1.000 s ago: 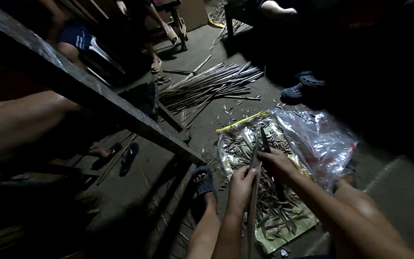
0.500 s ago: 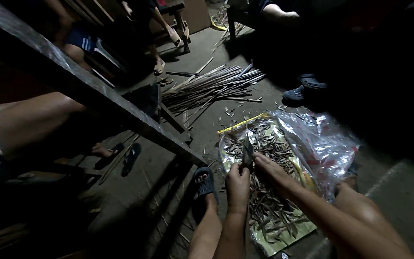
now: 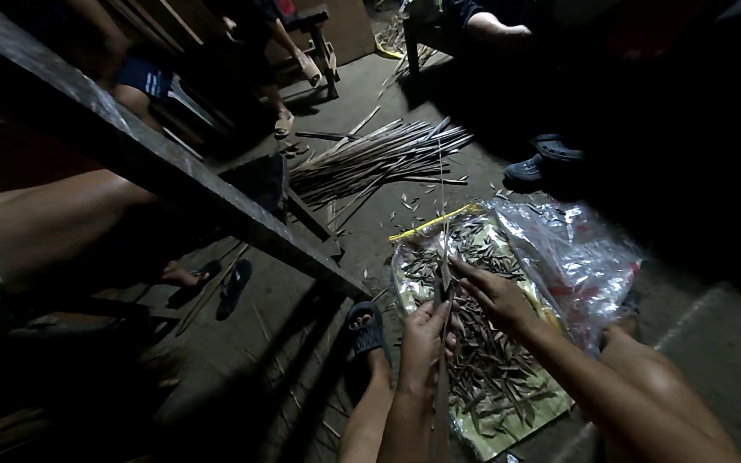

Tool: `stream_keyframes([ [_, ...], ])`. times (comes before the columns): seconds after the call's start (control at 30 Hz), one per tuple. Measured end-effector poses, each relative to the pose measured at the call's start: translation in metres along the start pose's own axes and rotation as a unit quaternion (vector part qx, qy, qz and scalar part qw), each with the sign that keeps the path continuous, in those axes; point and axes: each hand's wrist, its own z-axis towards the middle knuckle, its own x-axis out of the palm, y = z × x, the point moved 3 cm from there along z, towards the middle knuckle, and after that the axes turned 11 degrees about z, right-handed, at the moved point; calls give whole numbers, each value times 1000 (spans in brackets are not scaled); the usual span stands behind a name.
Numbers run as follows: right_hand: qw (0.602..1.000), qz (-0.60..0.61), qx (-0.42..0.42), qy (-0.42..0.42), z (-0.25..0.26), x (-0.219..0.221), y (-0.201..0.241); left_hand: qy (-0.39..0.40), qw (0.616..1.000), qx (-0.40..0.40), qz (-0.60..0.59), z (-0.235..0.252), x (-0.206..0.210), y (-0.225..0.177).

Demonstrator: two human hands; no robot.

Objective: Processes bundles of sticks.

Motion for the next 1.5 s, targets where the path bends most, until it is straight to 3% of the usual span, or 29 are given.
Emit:
stream_keyframes([
  [0.17,995,-21,87,-38,13,-14,-12,10,999,-6,29,-3,4,5],
  [0.3,981,58,172,-70,25,-31,-27,2,998,11,65,0,4,8],
  [0.4,984,85,155,-31,18,-20,-16,-55,984,60,161,6,-1,5],
  [0.53,984,103,121,77,-5,8,13,-123,926,101,342,14,-3,4],
  [0.67,983,88,106,121,-16,19,20,-152,873,107,452,8,6,-4],
  [0.87,985,56,124,104,-16,21,18,-197,795,141,557,7,17,-3],
  [1.0,984,23,154,83,-10,16,14,-246,759,215,564,9,19,4],
  [1.13,983,-13,167,75,-9,13,13,-273,729,229,585,6,23,6],
  [1.5,975,-92,189,73,0,8,8,-246,740,220,586,5,28,8],
])
